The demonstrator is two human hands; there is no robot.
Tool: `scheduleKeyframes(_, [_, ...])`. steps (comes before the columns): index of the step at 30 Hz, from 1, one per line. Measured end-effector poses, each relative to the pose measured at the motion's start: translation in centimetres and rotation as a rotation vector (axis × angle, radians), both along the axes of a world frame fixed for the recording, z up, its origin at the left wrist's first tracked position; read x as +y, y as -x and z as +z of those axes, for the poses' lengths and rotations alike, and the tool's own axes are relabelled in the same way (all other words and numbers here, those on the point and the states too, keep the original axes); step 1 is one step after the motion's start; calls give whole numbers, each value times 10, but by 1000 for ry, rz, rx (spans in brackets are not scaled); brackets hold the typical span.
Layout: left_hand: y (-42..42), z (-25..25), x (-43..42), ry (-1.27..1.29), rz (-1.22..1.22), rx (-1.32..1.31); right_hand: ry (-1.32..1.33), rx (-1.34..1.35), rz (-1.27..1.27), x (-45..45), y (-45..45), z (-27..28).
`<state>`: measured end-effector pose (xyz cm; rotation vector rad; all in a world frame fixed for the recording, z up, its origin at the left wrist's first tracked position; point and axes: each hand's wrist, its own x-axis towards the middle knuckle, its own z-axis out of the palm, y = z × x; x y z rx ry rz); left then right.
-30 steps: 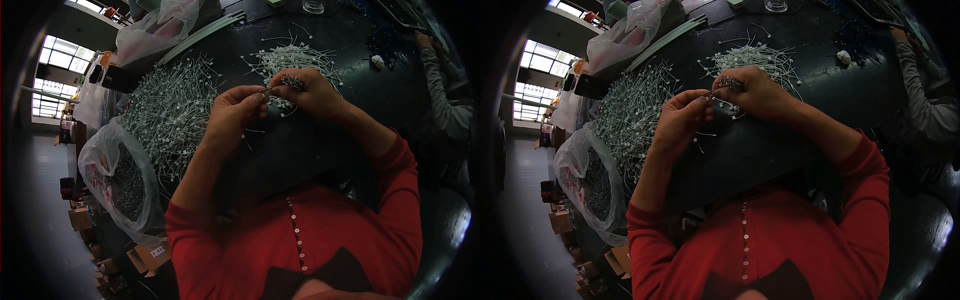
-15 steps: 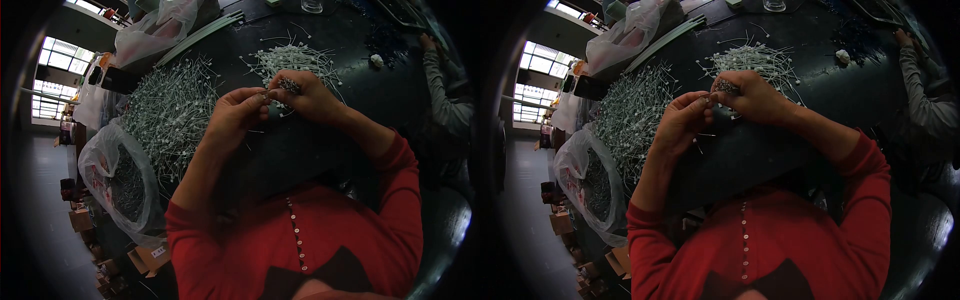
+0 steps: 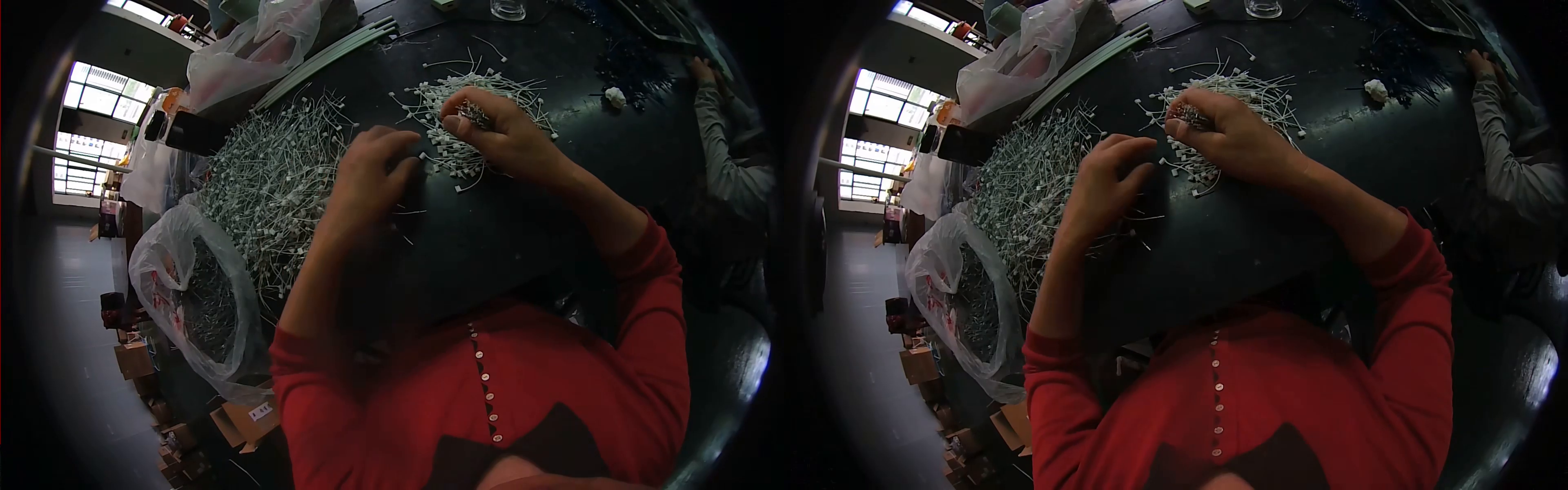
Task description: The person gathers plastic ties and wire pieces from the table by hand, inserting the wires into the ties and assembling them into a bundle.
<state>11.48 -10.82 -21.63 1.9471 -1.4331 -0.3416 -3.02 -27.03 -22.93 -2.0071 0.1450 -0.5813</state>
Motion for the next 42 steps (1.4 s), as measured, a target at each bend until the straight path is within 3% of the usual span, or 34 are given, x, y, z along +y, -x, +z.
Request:
scheduleKeyframes(2, [5, -17, -8, 13, -22, -208, -70, 45, 73, 2, 1, 0])
scheduleKeyframes(7, [0, -20, -8, 28, 1, -153, -36, 55, 81, 7, 2, -2])
scheduleKeyframes(9, [0, -12, -5, 32, 260, 331, -41, 25, 57, 12, 3, -4])
scheduleKeyframes(10, [1, -3, -4, 72, 282, 568, -38, 9, 79, 15, 3, -4])
scheduleKeyframes(11, [3, -1, -3, 71, 285, 569, -36, -6, 102, 17, 3, -5])
scheduleKeyframes(13, [6, 1, -2, 199, 238, 1022, 23, -52, 88, 20, 1, -7])
scheduleKeyframes(16, [6, -8, 1, 123, 140, 1173, 120, -68, 38, 17, 2, -8])
scheduleKeyframes(42, [12, -5, 1, 98, 124, 1272, 354, -111, 7, 13, 2, -7])
